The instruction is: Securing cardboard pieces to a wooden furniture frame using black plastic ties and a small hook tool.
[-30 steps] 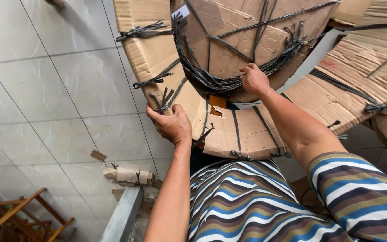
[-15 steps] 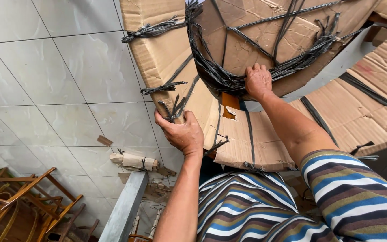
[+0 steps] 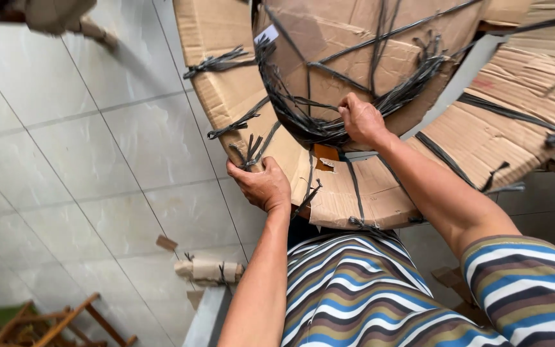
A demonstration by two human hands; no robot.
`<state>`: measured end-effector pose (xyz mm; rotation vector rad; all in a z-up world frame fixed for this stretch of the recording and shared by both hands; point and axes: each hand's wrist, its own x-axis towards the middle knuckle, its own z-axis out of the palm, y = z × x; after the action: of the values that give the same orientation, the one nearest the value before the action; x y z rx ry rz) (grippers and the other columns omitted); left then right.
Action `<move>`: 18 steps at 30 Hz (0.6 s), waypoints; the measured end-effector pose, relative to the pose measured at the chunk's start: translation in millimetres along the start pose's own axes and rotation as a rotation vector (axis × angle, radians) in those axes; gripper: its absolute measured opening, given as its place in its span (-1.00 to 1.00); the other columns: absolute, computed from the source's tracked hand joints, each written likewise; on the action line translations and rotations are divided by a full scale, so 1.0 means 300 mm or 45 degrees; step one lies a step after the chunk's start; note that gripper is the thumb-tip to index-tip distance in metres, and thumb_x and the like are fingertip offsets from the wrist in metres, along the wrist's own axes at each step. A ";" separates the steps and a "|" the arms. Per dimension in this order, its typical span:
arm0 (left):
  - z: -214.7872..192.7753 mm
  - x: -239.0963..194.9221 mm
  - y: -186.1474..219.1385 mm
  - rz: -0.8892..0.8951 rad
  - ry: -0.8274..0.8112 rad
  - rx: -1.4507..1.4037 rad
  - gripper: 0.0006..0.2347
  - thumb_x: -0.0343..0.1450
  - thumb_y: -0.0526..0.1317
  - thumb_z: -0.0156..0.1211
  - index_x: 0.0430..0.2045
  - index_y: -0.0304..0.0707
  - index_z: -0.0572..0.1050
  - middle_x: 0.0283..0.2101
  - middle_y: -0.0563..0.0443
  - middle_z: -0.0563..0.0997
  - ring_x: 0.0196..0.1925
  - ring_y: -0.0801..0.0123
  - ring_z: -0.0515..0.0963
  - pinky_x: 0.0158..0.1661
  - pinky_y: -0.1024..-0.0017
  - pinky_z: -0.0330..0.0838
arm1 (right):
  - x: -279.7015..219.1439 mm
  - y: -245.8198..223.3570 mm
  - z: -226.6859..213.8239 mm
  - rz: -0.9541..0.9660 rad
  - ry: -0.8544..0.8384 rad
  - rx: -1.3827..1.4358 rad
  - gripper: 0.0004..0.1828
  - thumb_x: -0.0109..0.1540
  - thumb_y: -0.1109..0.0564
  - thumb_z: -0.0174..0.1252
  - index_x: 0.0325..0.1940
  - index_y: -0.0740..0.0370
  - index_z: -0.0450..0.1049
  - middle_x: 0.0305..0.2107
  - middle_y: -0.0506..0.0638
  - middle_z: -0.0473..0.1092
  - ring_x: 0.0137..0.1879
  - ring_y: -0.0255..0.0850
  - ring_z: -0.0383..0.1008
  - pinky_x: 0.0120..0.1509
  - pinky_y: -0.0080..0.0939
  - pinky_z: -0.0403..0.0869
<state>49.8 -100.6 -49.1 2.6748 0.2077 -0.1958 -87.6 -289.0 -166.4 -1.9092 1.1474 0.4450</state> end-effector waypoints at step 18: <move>-0.312 -0.043 -0.079 1.145 -0.416 -0.581 -0.33 0.20 -0.40 0.12 0.33 -0.37 0.23 0.35 -0.41 0.27 0.47 -0.23 0.19 0.44 -0.02 -0.01 | -0.801 -0.440 -0.029 -0.450 0.627 0.686 -0.77 0.32 0.25 0.12 0.07 0.15 0.40 -0.47 0.06 0.54 -0.30 0.01 0.57 -0.15 0.01 0.51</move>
<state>42.8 -39.5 26.3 2.0028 -0.9165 -0.2477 -100.9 -134.4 60.0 -1.7144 1.0540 -0.5106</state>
